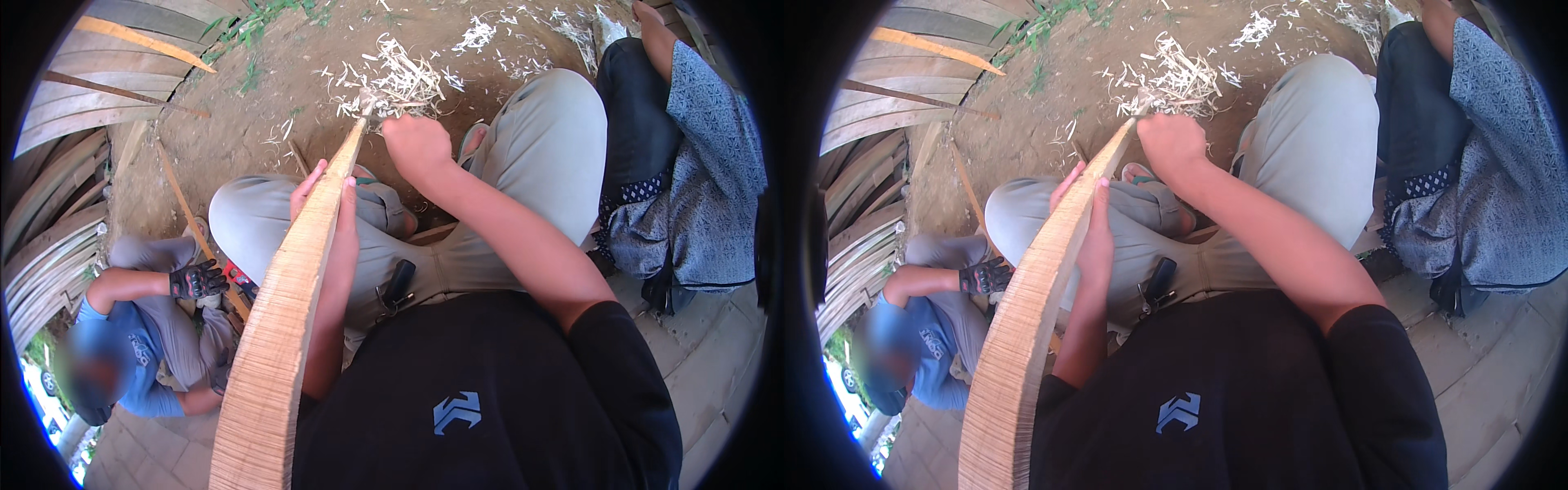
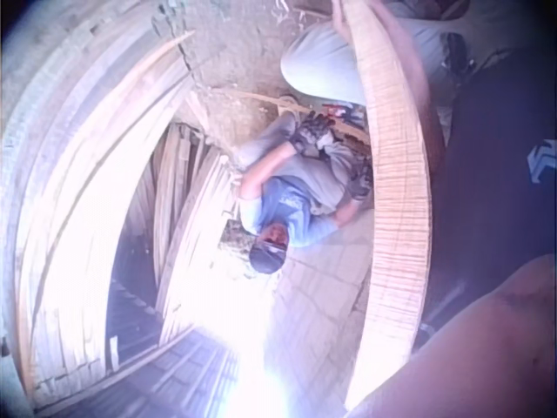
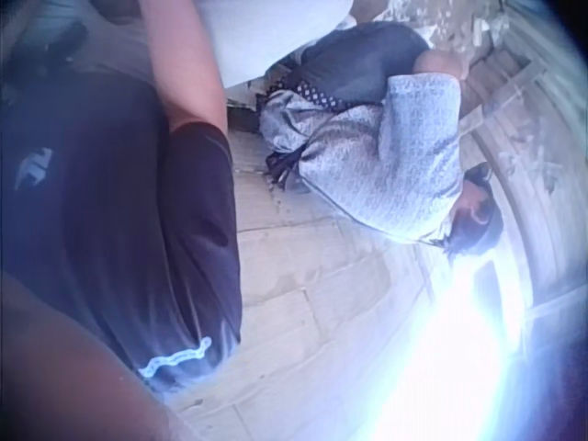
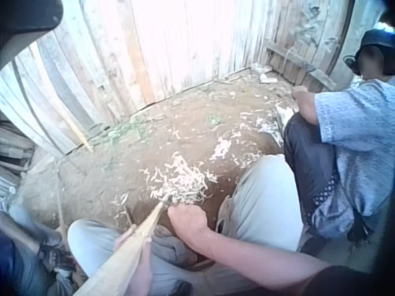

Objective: The person sits on the ground and uses a knife to shave and shape a long, thin piece of wood. They hold the wood with their left hand and repeatedly scrape the surface with the knife in their right hand, creating wood shavings that accumulate on the ground.

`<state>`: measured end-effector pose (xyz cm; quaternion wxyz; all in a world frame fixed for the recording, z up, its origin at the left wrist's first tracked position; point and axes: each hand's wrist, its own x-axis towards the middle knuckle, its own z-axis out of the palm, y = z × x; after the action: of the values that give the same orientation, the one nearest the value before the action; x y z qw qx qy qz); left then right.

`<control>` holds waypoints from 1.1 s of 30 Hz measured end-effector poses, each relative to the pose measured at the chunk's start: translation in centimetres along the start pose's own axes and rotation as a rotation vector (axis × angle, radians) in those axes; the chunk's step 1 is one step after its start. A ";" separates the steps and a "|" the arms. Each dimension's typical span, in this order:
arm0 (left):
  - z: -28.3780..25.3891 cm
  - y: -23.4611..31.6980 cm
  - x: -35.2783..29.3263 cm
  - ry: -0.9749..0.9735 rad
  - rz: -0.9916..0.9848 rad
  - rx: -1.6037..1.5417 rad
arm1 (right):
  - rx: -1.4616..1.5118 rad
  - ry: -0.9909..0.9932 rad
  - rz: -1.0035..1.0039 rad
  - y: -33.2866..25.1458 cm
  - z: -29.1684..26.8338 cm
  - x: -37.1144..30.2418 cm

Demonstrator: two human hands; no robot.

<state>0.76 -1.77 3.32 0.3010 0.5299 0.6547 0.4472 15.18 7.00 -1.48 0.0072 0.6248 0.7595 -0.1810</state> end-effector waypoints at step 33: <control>-1.1 -1.1 0.6 -0.114 0.249 0.182 | 0.577 -0.408 0.365 2.4 -1.3 -4.4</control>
<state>-0.79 -1.52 2.79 0.2304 0.6565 0.6037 0.3892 18.75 3.59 0.12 0.0142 0.6772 0.5368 -0.5031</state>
